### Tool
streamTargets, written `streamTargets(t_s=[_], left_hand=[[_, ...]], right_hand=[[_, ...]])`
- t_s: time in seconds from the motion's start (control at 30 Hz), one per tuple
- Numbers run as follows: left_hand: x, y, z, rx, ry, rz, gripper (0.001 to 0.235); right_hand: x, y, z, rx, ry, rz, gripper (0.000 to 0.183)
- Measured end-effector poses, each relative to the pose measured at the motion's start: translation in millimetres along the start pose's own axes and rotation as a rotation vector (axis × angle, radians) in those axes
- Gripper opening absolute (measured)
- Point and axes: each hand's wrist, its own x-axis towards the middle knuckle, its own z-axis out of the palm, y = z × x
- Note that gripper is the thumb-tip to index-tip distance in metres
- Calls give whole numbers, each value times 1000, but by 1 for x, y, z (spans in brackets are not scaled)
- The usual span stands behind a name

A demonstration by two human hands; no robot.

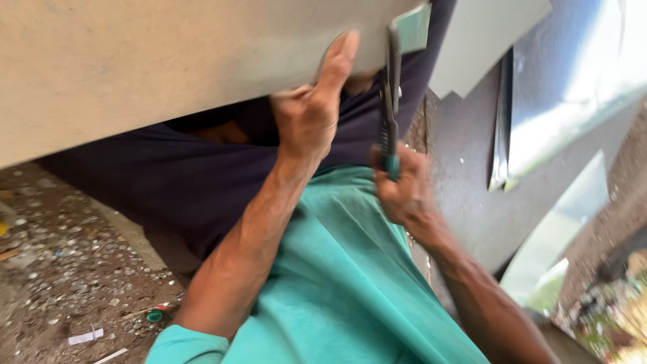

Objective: The person sits on the ground and uses tin snips to cut a large metal sheet into smaller rectangular pieces. The person repeatedly repositions the sheet and cuts along its edges, dropping the cut pieces onto a pile on the floor.

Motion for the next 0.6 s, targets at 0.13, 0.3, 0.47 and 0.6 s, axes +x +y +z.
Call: streamTargets(t_s=[0.13,0.3,0.47,0.6], left_hand=[[-11,15,18,-231,278,-162,35],[-9,-13,40,-199,160,-87,36],[-18,5,-22,-208,-170,-129,40],[-6,76,-78,-634,16,-138,29]], right_hand=[[2,24,-40,-568,-14,-4,9],[-9,45,-31,-115,-25,-256,12],[-14,45,-15,-39,-59,-69,14],[9,57,-5,11,-112,-104,15]])
